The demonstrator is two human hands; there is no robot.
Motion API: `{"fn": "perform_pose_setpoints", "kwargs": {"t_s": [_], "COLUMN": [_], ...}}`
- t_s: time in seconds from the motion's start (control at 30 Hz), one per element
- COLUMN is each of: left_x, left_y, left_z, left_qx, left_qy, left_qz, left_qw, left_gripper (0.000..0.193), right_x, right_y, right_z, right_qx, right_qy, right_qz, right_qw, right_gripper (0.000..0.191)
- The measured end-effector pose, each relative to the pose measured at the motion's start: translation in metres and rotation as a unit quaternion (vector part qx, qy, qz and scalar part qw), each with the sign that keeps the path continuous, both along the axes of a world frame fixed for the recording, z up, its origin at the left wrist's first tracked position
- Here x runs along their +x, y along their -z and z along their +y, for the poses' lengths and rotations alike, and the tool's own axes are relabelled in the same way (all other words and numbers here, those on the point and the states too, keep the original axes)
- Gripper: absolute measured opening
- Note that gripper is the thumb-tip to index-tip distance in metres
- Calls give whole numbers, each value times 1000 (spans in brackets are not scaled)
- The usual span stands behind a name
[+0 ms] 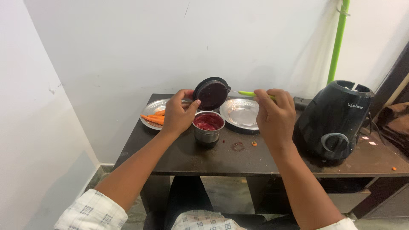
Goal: The person runs a blender to blend a beetroot mixture, removes the jar from the base, and uses a spatula to scrape the blended paste into a steel cup. They stir the paste in the cup, then place the jar back on the blender base and fit the lid on top.
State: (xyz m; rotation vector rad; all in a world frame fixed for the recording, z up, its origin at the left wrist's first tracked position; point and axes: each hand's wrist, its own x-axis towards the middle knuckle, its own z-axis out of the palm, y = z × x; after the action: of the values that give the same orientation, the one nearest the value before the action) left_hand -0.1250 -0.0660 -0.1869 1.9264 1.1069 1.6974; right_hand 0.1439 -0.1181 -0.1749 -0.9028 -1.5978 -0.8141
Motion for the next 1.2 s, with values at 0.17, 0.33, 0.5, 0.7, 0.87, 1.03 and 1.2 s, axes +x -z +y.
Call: {"fn": "perform_pose_setpoints", "kwargs": {"t_s": [0.17, 0.33, 0.5, 0.7, 0.87, 1.03, 1.2], "left_x": [2, 3, 3, 4, 0, 3, 4], "left_y": [-6, -5, -5, -5, -5, -1, -1], "left_z": [-4, -7, -7, -6, -4, -5, -5], "left_qx": [25, 18, 35, -2, 55, 8, 79], "left_qy": [-6, 3, 13, 7, 21, 23, 30], "left_qz": [15, 23, 43, 14, 22, -3, 8], "left_qw": [1000, 1000, 998, 1000, 998, 1000, 996], "left_gripper": [29, 28, 27, 28, 25, 25, 23], "right_x": [-6, -14, -16, -15, -9, -10, -14], "right_y": [0, 7, 5, 10, 16, 19, 24], "right_z": [-2, -12, -15, -9, -9, -9, -11], "right_qx": [-47, -127, -81, -64, -47, -60, -142], "right_qy": [-2, -97, -145, -151, -136, -123, -163], "right_qz": [-6, 66, 100, 64, 81, 89, 144], "right_qw": [999, 985, 981, 984, 986, 987, 966], "right_gripper": [8, 12, 15, 14, 13, 12, 14]}}
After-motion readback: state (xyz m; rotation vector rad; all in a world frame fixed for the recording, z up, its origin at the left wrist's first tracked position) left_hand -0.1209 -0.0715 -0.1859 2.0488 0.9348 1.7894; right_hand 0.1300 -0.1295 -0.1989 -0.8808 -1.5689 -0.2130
